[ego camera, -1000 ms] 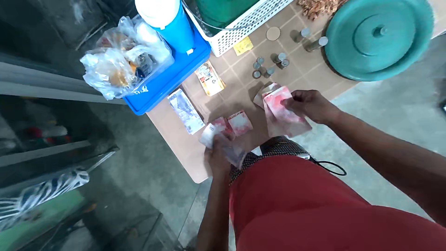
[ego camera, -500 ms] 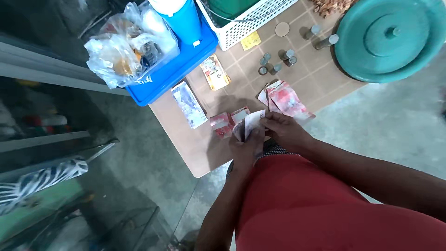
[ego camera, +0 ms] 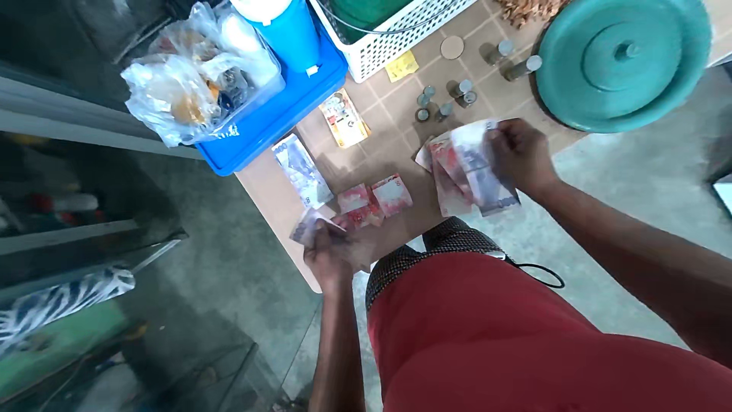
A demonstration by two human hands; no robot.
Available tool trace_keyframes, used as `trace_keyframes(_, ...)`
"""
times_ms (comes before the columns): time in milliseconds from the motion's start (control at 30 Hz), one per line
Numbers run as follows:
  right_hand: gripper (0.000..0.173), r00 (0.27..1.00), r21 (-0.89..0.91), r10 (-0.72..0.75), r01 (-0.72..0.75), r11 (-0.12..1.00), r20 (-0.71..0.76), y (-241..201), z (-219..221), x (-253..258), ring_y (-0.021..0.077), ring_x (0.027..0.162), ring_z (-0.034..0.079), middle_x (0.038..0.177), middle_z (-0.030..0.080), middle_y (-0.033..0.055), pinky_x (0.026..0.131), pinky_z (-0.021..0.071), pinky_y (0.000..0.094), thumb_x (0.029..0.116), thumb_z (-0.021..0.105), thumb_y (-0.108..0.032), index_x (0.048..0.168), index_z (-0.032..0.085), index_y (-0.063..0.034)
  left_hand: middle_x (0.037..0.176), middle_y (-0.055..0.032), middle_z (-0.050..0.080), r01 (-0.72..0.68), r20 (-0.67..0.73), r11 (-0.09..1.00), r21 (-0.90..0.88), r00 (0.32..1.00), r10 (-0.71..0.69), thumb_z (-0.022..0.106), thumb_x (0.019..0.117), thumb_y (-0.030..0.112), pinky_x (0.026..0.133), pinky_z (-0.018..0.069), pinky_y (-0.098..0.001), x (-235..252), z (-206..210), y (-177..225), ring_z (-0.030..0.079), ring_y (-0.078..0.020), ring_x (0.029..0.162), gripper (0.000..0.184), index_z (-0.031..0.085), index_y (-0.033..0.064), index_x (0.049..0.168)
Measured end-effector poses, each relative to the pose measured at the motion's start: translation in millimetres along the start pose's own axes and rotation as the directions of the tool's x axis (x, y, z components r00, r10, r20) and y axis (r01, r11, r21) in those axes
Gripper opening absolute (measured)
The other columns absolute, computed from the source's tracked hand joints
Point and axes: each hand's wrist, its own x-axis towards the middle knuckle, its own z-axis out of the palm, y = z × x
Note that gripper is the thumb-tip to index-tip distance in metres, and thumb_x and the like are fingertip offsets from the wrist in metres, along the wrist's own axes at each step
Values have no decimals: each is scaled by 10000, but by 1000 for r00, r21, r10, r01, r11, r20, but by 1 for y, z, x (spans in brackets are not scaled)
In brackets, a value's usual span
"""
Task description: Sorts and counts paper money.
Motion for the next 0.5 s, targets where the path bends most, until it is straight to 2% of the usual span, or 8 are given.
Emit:
trace_keyframes(33, 383, 999, -78, -6, 9, 997, 45, 6, 5, 5, 356, 902, 658, 1097, 640, 294, 840, 549, 495, 1063, 536, -165, 1332, 544, 107, 837, -88, 749, -2, -10, 1000, -16, 1000, 2, 369, 1103, 114, 697, 629, -325, 0, -1, 4, 740, -166, 744, 278, 611, 1, 1026)
trace_keyframes(67, 440, 997, -116, -22, 30, 993, 73, 7, 9, 7, 441, 1023, 642, 1230, 588, 343, 910, 533, 546, 1059, 552, -175, 1394, 503, 106, 844, -87, 753, 0, -11, 1000, -31, 1000, -1, 366, 1105, 119, 699, 629, -322, -2, 1, 8, 742, -165, 750, 291, 621, 8, 1021)
trace_keyframes(100, 460, 995, -118, -57, 67, 991, 83, 0, 12, 4, 464, 1093, 621, 1294, 555, 355, 946, 524, 551, 1055, 556, -180, 1412, 489, 103, 868, -79, 756, 12, 7, 999, -44, 1000, -12, 372, 1102, 119, 715, 628, -319, -6, 4, 10, 742, -159, 776, 292, 636, 21, 1026)
trace_keyframes(133, 451, 989, -85, -106, 115, 990, 106, -14, 15, -5, 446, 1113, 624, 1299, 564, 346, 956, 527, 538, 1051, 551, -174, 1399, 498, 107, 910, -61, 761, 34, 43, 998, -50, 999, -32, 394, 1096, 121, 737, 627, -315, -12, 8, 8, 741, -146, 815, 272, 650, 44, 1048)
trace_keyframes(233, 394, 920, 159, -242, 201, 967, 310, -57, 36, -56, 255, 1060, 683, 1201, 671, 212, 951, 571, 429, 1013, 596, -133, 1346, 569, 75, 1006, 5, 728, 104, 308, 992, -70, 948, -78, 504, 1061, 190, 816, 609, -326, -33, 23, -15, 700, -99, 913, 195, 667, 125, 1146)
trace_keyframes(333, 435, 874, 348, -248, 98, 932, 417, -73, 58, -80, 80, 920, 692, 1062, 721, 89, 850, 588, 274, 974, 637, -135, 1377, 579, 18, 1001, -7, 709, 206, 469, 977, -59, 869, -155, 515, 1052, 163, 863, 582, -341, -50, 50, -35, 681, -102, 938, 191, 659, 88, 1151)
trace_keyframes(433, 351, 921, 299, -143, 31, 954, 363, -66, 42, -68, 50, 805, 672, 977, 712, 65, 762, 593, 252, 985, 633, -99, 1314, 603, 24, 1140, -63, 673, 192, 486, 977, 88, 848, -211, 495, 1044, 109, 928, 560, -361, -54, 47, -31, 661, -130, 1026, 275, 592, 5, 1280)
trace_keyframes(500, 349, 947, 127, -19, -24, 992, 320, -54, 24, -45, 137, 822, 672, 1001, 698, 112, 772, 587, 335, 993, 637, -94, 1320, 588, 20, 1220, -120, 651, 31, 430, 974, 226, 894, -128, 503, 1019, 57, 926, 561, -354, -45, 28, -28, 658, -148, 1050, 329, 560, -52, 1324)
